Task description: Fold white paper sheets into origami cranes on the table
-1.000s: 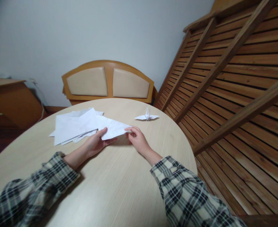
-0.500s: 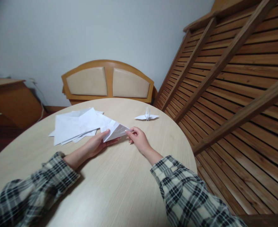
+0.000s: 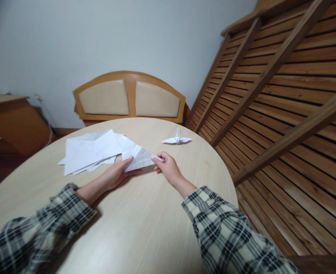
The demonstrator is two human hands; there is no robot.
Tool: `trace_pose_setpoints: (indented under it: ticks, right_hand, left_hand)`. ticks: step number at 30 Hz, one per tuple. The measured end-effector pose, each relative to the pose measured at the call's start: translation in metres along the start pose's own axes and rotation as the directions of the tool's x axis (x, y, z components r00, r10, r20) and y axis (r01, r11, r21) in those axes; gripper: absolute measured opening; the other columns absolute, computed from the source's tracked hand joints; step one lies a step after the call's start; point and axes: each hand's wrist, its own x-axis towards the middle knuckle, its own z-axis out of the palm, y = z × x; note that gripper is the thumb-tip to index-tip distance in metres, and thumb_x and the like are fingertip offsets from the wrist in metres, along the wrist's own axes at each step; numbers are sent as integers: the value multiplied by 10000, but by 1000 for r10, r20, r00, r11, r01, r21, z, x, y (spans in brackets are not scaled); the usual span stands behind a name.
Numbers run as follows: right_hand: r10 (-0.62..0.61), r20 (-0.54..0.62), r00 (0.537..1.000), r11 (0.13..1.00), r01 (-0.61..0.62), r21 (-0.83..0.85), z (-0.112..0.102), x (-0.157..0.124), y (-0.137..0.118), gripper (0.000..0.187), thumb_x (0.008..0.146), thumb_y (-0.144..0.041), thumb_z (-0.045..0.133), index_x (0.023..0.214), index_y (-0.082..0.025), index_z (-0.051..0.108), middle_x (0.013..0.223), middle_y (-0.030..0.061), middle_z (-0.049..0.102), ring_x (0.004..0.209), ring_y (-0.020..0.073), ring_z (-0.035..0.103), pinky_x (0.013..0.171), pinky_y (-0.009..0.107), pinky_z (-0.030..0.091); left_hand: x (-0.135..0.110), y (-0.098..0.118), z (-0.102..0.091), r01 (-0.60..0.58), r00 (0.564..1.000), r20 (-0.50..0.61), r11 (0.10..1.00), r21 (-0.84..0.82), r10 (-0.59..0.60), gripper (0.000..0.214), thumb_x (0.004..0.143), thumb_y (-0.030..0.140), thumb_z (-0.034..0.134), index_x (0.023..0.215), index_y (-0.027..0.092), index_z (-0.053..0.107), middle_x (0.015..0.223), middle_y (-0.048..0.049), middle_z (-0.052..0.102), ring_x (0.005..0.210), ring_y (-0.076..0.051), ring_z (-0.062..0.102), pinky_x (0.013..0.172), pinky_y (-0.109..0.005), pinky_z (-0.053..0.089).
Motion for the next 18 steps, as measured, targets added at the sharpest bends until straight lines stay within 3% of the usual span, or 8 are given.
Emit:
trace_pose_setpoints:
  ticks: [11,18]
  right_hand:
    - [-24,-6,1000,1000,24,-6,1,-2,-1,379,703,-482,739,799,-203,500,598,-48,587,475,87,553,450,196,433]
    - [-15,0,1000,1000,15,3,1,-3,-3,376,704,-475,737,798,-202,496,595,-44,596,467,83,546,443,193,424]
  left_hand:
    - [-4,3,6,-16,998,-54,1000,11,16,326,922,424,553,1057,168,703,1270,-111,666,1195,-285,578,968,-420,512]
    - [-6,1,5,-64,998,3,993,95,64,303,784,291,741,1047,144,703,1194,-136,695,1095,-282,633,944,-376,512]
